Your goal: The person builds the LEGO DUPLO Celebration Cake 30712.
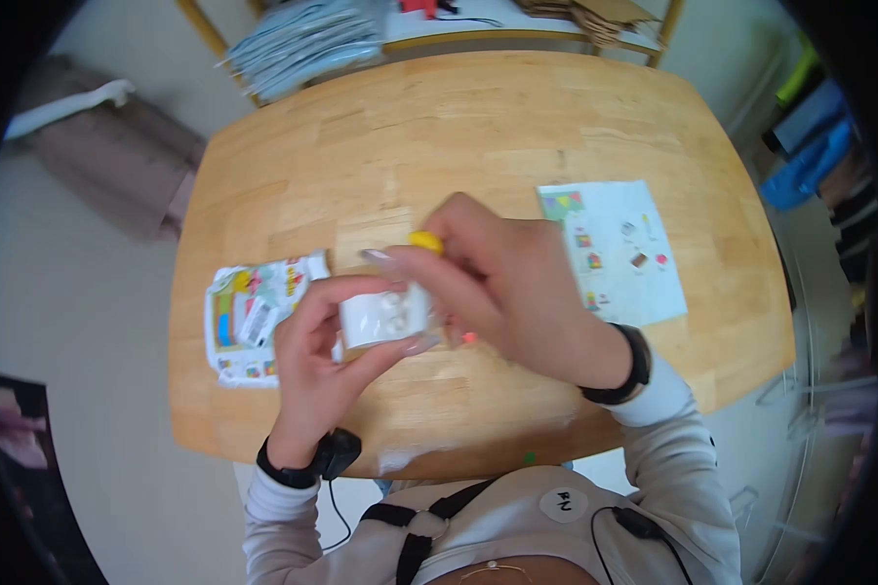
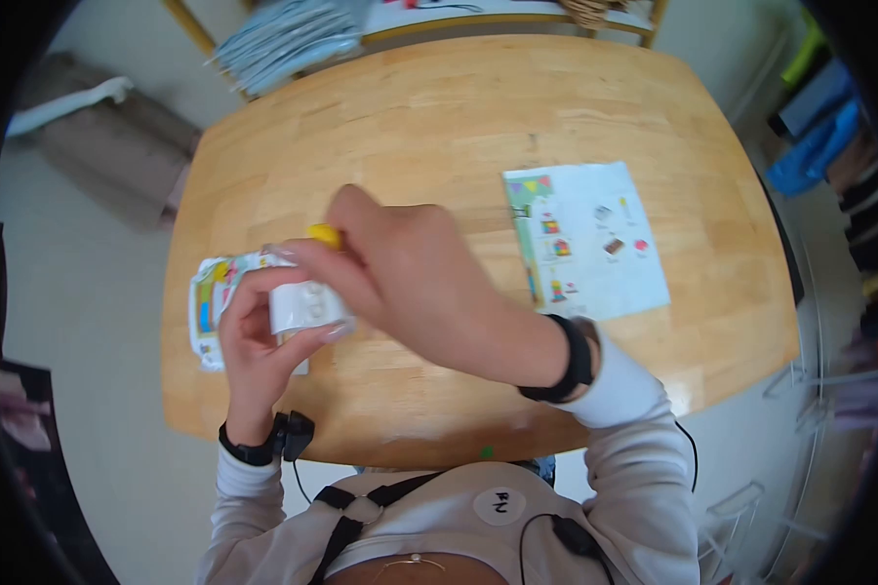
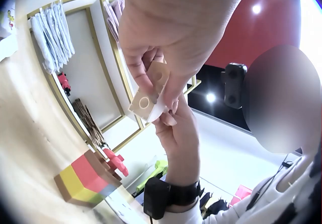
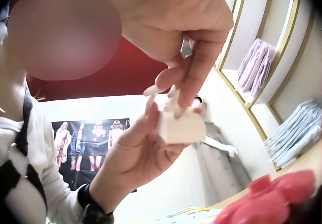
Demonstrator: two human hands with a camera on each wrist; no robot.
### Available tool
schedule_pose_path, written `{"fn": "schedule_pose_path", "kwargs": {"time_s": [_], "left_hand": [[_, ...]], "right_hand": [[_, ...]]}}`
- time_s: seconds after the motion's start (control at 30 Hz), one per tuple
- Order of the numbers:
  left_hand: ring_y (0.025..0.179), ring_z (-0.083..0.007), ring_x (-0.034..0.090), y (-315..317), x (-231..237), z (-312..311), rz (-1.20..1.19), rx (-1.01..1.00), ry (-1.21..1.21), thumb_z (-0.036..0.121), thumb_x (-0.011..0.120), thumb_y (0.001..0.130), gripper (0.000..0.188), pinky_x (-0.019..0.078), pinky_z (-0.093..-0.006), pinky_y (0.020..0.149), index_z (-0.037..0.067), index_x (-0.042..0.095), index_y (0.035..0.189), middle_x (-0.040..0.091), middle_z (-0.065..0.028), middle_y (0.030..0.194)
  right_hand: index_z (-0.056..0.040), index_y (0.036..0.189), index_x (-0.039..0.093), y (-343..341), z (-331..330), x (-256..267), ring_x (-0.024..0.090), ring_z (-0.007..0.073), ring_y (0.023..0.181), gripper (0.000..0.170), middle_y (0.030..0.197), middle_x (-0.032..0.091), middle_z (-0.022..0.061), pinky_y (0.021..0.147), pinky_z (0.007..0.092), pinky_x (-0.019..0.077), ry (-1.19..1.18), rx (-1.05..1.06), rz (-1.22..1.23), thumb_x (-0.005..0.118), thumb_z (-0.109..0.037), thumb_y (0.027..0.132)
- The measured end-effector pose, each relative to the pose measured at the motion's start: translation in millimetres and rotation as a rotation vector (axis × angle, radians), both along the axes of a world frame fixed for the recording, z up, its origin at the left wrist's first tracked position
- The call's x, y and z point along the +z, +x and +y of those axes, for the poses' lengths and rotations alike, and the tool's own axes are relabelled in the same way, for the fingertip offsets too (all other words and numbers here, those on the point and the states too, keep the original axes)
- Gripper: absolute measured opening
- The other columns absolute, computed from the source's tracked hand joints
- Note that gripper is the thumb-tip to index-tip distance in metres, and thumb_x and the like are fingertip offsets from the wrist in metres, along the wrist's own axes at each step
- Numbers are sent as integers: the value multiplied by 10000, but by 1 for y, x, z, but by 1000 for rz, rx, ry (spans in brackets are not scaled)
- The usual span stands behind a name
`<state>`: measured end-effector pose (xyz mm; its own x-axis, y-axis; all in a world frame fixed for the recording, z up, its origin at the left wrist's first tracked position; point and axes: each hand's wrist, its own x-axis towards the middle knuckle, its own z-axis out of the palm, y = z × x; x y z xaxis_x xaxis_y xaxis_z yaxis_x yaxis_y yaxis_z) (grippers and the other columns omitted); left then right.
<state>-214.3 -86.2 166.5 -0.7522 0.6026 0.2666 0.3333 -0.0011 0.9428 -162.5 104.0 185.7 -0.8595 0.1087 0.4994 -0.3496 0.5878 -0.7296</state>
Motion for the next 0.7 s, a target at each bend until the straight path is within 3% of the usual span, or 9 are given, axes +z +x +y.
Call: {"fn": "schedule_pose_path", "kwargs": {"time_s": [0.03,0.13,0.17,0.2,0.3,0.43,0.53,0.6,0.7], "left_hand": [[1022,-170,635,3,1,1,72,16,28,-79,774,743,481,515,-298,899,8,554,1162,653,-116,1132],[1027,-168,625,6,-2,-4,-33,120,73,-88,771,714,511,504,-298,912,16,533,1154,636,-83,1104],[1016,-162,621,7,-4,-4,-41,145,89,-79,774,714,508,499,-290,903,19,533,1150,633,-79,1098],[1006,-156,616,8,-5,-5,-46,177,101,-70,778,713,506,493,-282,894,22,532,1146,631,-75,1091],[989,-145,604,6,-13,-10,-68,173,115,-62,774,713,503,483,-269,879,25,528,1144,621,-68,1087],[986,-141,603,8,-20,-13,-91,158,152,-64,761,722,503,482,-267,877,29,520,1153,617,-68,1102],[986,-144,606,13,-20,-10,-24,245,144,-53,761,729,508,488,-267,871,31,514,1166,614,-70,1105],[996,-158,616,13,-24,-15,78,162,98,-59,761,729,516,504,-280,877,29,511,1171,615,-82,1114],[1012,-170,624,15,-16,-5,1,96,147,-70,757,730,523,520,-296,887,26,506,1178,616,-93,1122]], "right_hand": [[-36,942,584,2,-5,-1,568,72,502,217,558,559,29,449,224,410,-76,-13,64,731,-179,875],[-61,919,557,6,-15,-2,582,83,523,228,635,590,63,437,238,403,-139,-31,291,733,-198,875],[-65,912,522,9,-18,-1,607,147,533,256,670,596,81,448,277,422,-149,0,256,718,-228,888],[-65,912,522,8,-17,-3,607,147,533,256,670,596,81,448,277,422,-137,-22,248,718,-228,888],[-57,949,466,0,-17,-10,578,259,514,278,656,568,87,461,331,427,-170,128,215,653,-262,932],[-49,973,457,4,-17,-9,570,273,506,237,648,554,96,439,351,415,-187,184,146,615,-224,953],[-33,989,441,8,-21,-10,556,287,496,203,706,539,103,415,373,400,-31,143,101,576,-184,968],[-13,1009,436,7,-17,-10,547,285,487,195,786,521,98,396,374,387,22,122,60,569,-148,965],[-1,990,456,8,-12,-5,545,265,483,158,855,507,85,396,359,389,0,122,-4,564,-113,960]]}}
